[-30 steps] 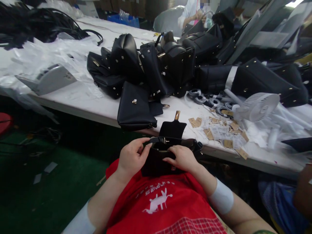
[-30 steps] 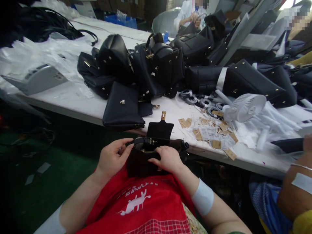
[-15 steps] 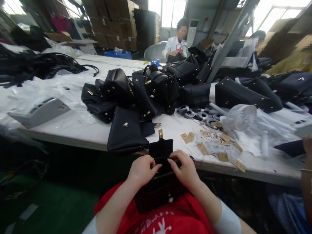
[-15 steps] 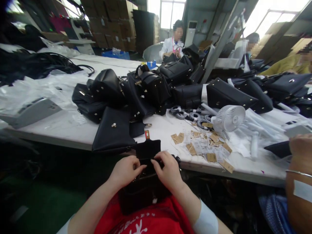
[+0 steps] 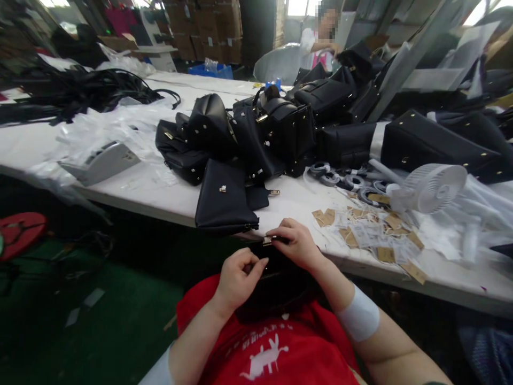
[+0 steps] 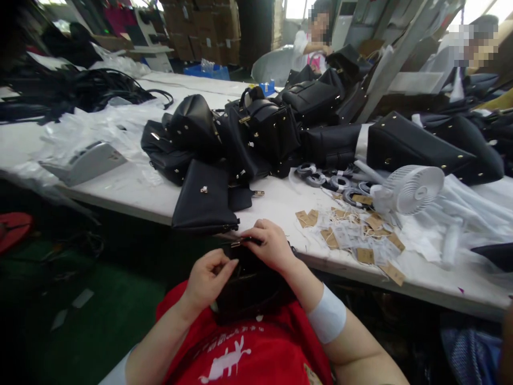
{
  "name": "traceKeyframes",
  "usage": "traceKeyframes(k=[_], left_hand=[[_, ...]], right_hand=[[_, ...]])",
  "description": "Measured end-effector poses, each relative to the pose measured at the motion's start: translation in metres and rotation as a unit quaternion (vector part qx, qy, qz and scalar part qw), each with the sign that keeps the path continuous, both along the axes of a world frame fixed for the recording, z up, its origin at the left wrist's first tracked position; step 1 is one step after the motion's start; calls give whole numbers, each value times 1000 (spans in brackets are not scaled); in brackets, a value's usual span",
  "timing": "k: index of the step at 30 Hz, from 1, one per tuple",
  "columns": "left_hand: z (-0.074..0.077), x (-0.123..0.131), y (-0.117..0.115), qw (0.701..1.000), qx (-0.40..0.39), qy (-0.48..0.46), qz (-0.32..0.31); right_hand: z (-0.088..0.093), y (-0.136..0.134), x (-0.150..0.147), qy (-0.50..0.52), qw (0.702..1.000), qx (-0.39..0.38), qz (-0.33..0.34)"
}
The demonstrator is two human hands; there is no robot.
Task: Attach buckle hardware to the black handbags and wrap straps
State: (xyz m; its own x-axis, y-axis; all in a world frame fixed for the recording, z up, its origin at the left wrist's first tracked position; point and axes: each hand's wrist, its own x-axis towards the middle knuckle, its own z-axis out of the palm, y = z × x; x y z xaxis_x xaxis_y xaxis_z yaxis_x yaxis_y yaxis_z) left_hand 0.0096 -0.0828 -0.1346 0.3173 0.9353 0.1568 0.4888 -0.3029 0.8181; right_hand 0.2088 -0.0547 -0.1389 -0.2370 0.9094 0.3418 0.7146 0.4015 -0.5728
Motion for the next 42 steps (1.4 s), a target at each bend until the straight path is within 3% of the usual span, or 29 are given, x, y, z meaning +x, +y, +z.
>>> traceKeyframes(k=[3, 8, 13, 18, 28, 34, 42], left_hand=[[12, -17, -14, 997, 26, -44, 63], [23, -28, -34, 996, 84, 1, 14], [24, -28, -46, 975, 195, 84, -65], [24, -26, -48, 930, 304, 186, -88], [22, -31, -49, 882, 345, 270, -172], [24, -26, -48, 848, 393, 301, -189], [14, -31, -48, 823, 433, 311, -198]], right_hand=[[-4, -34, -1, -56, 993, 87, 54], [-14, -63, -1, -37, 986, 148, 62], [-14, -64, -2, -41, 986, 152, 53], [-16, -63, -4, -47, 989, 133, 54], [-15, -57, -4, -100, 986, 115, 71], [-13, -55, -7, -98, 986, 119, 70], [-12, -55, -7, -106, 986, 113, 65]])
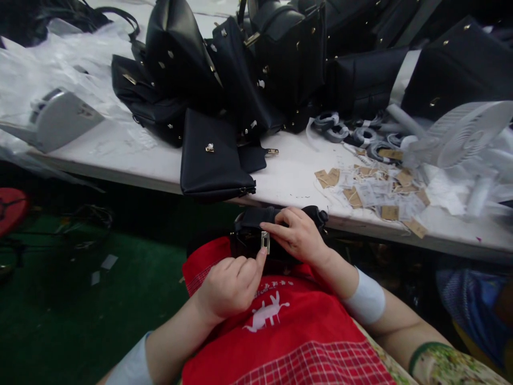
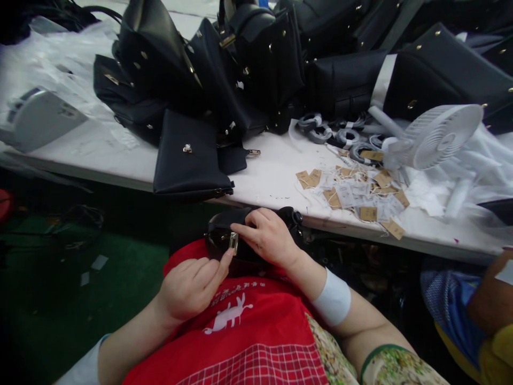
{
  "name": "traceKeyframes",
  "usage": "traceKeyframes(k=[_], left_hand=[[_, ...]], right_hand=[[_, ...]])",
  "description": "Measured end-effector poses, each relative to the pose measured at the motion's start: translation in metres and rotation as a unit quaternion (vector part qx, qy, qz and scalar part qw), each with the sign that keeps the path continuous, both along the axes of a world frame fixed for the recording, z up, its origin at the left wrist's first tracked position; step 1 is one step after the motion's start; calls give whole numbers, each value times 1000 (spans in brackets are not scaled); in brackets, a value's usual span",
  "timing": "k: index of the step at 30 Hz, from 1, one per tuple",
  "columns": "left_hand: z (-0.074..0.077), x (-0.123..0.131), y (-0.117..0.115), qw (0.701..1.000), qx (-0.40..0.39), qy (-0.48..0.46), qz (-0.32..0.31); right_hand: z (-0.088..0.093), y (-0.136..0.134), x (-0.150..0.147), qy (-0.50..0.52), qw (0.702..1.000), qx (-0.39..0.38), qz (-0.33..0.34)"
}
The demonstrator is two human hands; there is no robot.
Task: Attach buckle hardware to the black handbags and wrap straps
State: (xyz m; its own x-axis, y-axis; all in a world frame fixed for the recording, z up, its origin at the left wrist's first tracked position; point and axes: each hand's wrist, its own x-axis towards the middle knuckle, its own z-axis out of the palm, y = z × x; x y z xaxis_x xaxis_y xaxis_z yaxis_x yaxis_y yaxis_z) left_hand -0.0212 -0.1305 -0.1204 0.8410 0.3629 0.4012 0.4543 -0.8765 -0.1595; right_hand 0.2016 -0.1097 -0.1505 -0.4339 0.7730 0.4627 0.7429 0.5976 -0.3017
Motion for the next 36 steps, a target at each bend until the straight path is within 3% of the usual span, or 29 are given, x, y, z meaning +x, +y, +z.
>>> traceKeyframes(k=[11, 16, 25, 29, 36], left_hand=[[-4, 1, 1, 1000, 11, -21, 16], [2, 4, 5, 982, -116, -107, 99], [1, 9, 15, 867, -396, -226, 200], [-5, 17, 18, 846, -415, -243, 232], [-7, 27, 24, 867, -409, -203, 196]], right_hand=[[-3, 1, -2, 5, 1000, -26, 4], [-4, 0, -1, 15, 1000, -19, 16], [-12, -2, -1, 142, 987, -70, 3], [-15, -5, -1, 182, 977, -109, -14], [-18, -8, 1, 194, 973, -125, -4]])
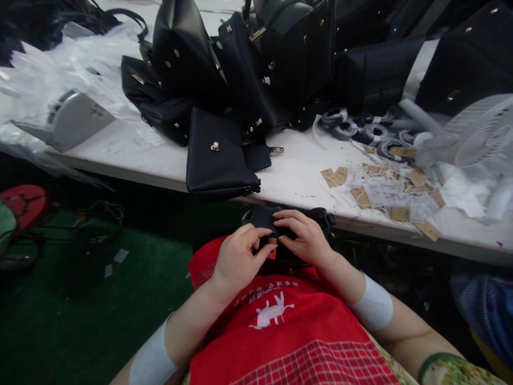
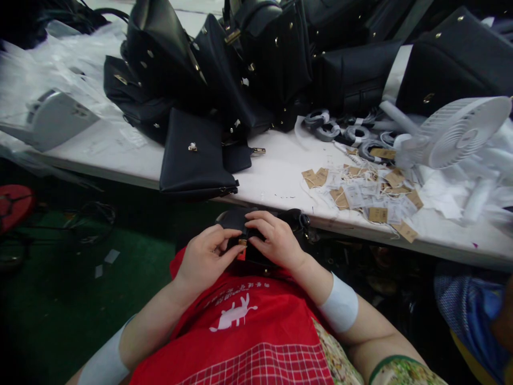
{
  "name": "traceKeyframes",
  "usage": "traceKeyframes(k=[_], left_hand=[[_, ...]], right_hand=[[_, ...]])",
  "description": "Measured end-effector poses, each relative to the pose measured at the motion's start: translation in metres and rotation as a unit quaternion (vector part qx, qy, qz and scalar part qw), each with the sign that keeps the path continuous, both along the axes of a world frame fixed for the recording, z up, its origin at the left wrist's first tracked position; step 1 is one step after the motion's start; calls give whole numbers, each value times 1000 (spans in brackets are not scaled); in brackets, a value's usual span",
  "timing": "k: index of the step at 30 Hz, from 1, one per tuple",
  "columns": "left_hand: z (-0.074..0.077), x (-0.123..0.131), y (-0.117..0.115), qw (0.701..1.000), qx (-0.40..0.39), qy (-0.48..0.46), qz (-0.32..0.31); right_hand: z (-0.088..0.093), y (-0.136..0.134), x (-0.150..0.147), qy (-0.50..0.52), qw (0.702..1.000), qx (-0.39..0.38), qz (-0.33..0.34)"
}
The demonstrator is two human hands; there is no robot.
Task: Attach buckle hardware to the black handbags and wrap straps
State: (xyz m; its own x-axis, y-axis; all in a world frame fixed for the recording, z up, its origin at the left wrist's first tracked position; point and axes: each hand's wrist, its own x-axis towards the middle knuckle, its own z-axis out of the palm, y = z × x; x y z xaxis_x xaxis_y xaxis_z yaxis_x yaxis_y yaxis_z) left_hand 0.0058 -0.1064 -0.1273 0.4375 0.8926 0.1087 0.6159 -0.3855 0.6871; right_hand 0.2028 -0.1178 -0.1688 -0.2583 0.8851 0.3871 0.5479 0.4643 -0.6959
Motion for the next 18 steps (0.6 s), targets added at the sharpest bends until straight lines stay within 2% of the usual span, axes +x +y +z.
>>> traceKeyframes(k=[4, 12, 18], left_hand=[[2, 0, 6, 999, -35, 5, -27], [-2, -6, 17, 995, -80, -39, -34], [0, -7, 18, 997, -63, 12, -50]], right_hand=[[0, 0, 0, -1, 1000, 4, 6], [3, 0, -3, -14, 1000, 13, 12], [4, 1, -4, -27, 999, 12, 20]])
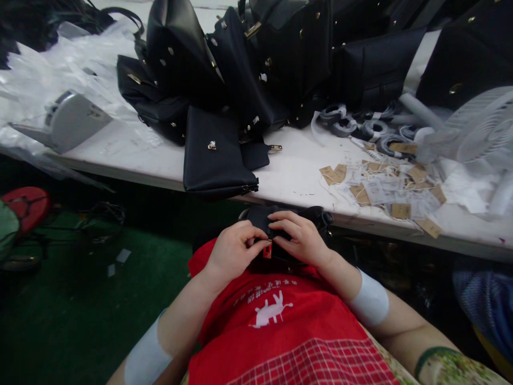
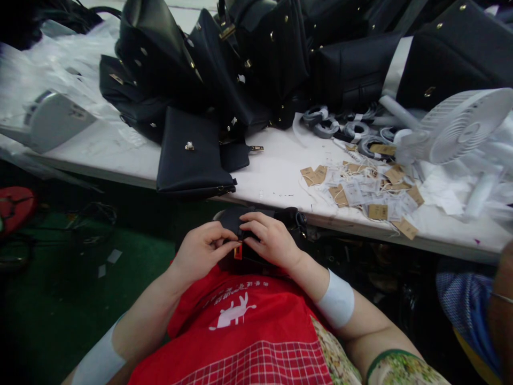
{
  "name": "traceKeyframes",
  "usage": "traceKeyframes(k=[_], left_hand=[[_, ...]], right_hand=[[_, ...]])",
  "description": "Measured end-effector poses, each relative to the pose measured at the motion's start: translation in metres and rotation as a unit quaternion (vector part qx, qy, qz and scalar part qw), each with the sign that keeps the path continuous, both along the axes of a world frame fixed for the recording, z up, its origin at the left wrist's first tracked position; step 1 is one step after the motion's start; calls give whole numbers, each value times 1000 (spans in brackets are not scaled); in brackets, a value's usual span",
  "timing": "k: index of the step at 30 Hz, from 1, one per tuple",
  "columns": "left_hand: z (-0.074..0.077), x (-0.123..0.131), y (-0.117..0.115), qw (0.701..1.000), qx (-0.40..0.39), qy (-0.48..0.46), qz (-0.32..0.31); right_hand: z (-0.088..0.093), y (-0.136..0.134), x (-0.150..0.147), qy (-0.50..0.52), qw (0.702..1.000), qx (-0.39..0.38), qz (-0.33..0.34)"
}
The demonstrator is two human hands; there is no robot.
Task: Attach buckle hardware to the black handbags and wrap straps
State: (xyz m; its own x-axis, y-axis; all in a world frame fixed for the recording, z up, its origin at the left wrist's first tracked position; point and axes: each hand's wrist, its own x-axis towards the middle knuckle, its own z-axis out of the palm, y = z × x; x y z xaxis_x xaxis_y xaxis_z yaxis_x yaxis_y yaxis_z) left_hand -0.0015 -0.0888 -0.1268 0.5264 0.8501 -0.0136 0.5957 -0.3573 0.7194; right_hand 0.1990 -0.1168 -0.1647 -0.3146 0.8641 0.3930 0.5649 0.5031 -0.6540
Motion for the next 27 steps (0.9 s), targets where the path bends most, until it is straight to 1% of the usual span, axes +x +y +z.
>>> traceKeyframes(k=[5, 9, 12, 15, 18, 21, 24, 25, 27], left_hand=[[1, 1, 2, 999, 3, 26, -28], [5, 2, -2, 999, 1, 36, -39], [15, -2, -10, 995, -65, -21, -70], [28, -12, -18, 979, -149, -92, -101], [35, -23, -19, 972, -175, -139, -76], [33, -27, -16, 978, -143, -149, -18], [24, -22, -10, 992, -60, -103, 43], [20, -19, -8, 994, -34, -86, 52], [13, -13, -4, 997, -1, -62, 47]], right_hand=[[-1, -2, 0, 1, 1000, -2, 0], [-4, -3, 0, 12, 1000, -7, -4], [-5, -2, 1, 37, 999, -8, -20], [-7, 1, 3, 58, 998, -7, -36], [-9, 4, 5, 66, 997, -6, -46], [-9, 4, 5, 65, 997, -7, -49], [-9, 3, 3, 56, 998, -7, -40], [-9, 3, 2, 54, 998, -6, -36], [-9, 2, 1, 51, 998, -1, -30]])
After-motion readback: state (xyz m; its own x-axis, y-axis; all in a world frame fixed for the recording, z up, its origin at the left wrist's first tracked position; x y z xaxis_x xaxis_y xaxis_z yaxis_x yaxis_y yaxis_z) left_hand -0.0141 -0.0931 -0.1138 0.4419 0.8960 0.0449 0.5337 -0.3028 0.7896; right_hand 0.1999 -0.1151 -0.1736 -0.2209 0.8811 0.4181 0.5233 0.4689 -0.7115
